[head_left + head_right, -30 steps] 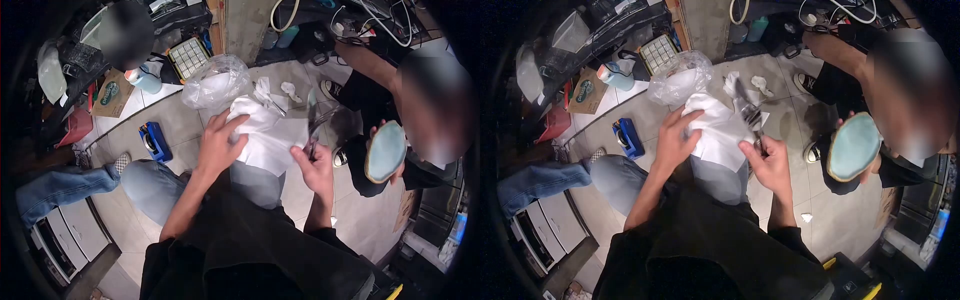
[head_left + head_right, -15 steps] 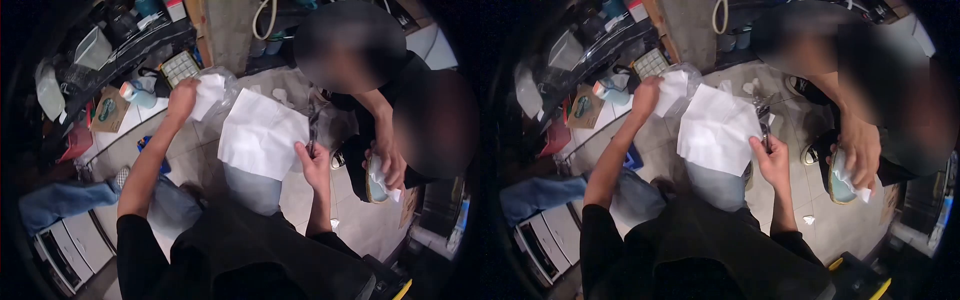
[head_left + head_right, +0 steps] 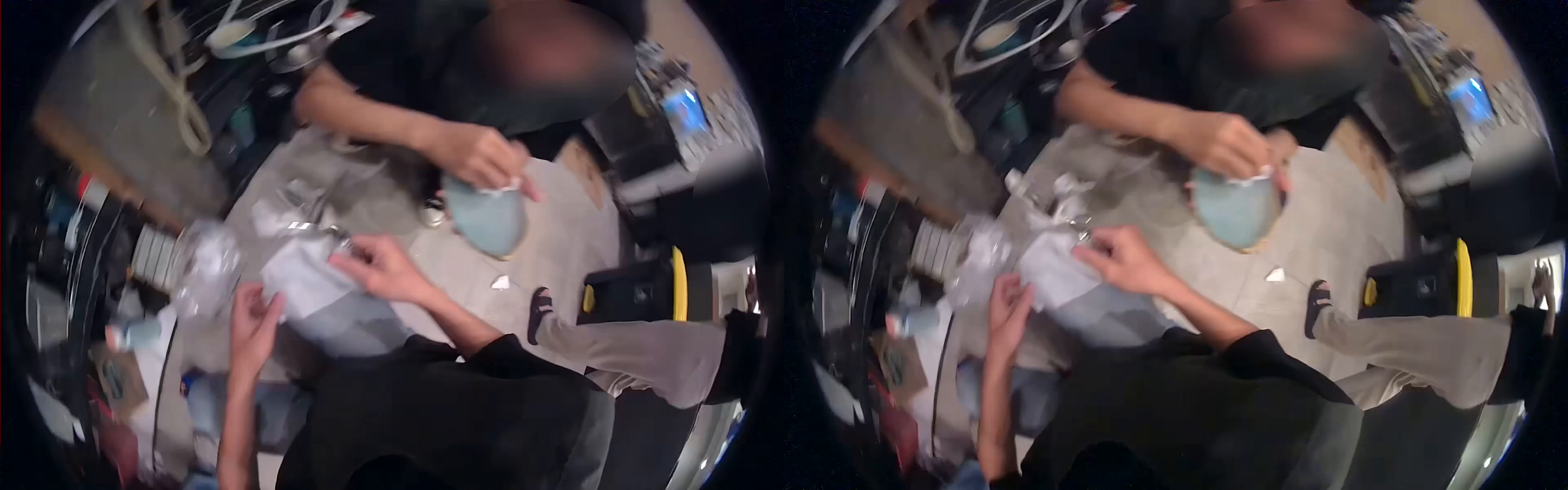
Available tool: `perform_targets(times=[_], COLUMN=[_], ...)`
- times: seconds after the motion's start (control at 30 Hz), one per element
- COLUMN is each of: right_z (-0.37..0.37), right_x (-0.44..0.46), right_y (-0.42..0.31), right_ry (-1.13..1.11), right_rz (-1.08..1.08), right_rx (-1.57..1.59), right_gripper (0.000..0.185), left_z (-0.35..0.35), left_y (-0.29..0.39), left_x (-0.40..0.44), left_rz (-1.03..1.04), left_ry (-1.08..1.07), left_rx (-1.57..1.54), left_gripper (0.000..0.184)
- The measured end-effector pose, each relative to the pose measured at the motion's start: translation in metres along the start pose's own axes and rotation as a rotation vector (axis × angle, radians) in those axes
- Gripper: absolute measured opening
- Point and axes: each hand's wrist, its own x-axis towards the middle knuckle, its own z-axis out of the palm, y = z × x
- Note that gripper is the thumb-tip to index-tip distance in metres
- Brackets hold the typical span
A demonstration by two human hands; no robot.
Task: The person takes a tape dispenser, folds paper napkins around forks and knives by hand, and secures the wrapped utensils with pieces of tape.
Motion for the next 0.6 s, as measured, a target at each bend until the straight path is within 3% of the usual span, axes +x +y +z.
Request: perform_targets(times=[0.03, 0.1, 0.13, 0.2, 0.3, 0.37, 0.43, 0.47, 0.6], right_z=[0.006, 0.011, 0.009, 0.009, -0.006, -0.015, -0.020, -0.022, -0.006], right_x=[0.003, 0.012, 0.013, 0.016, 0.006, -0.002, -0.006, -0.010, -0.011], right_y=[-0.005, -0.006, -0.006, -0.006, 0.002, 0.010, 0.018, 0.031, 0.060], right_ry=[0.026, -0.030, -0.036, -0.067, -0.125, -0.154, -0.185, -0.193, -0.287], right_rz=[0.061, 0.110, 0.120, 0.139, 0.196, 0.300, 0.365, 0.389, 0.512], right_rx=[-0.027, 0.101, 0.125, 0.149, 0.143, 0.188, 0.238, 0.238, 0.289], right_gripper=[0.034, 0.034, 0.034, 0.033, 0.032, 0.031, 0.030, 0.031, 0.032], left_z=[0.005, 0.002, 0.002, -0.002, -0.017, -0.022, -0.034, -0.035, -0.044], left_y=[-0.018, -0.043, -0.033, -0.007, 0.012, 0.023, 0.018, 0.019, -0.019], left_x=[0.006, 0.012, 0.005, -0.009, -0.033, -0.052, -0.065, -0.065, -0.055], left_rz=[0.078, 0.211, 0.184, 0.010, 0.088, 0.104, 0.096, -0.039, -0.148], left_ry=[0.100, 0.069, 0.116, 0.157, 0.141, 0.182, 0.086, 0.072, -0.015], left_rx=[0.067, 0.160, 0.176, -0.239, -0.424, -0.422, -0.395, -0.401, -0.347], left_gripper=[0.019, 0.024, 0.024, 0.033, 0.037, 0.038, 0.041, 0.046, 0.054])
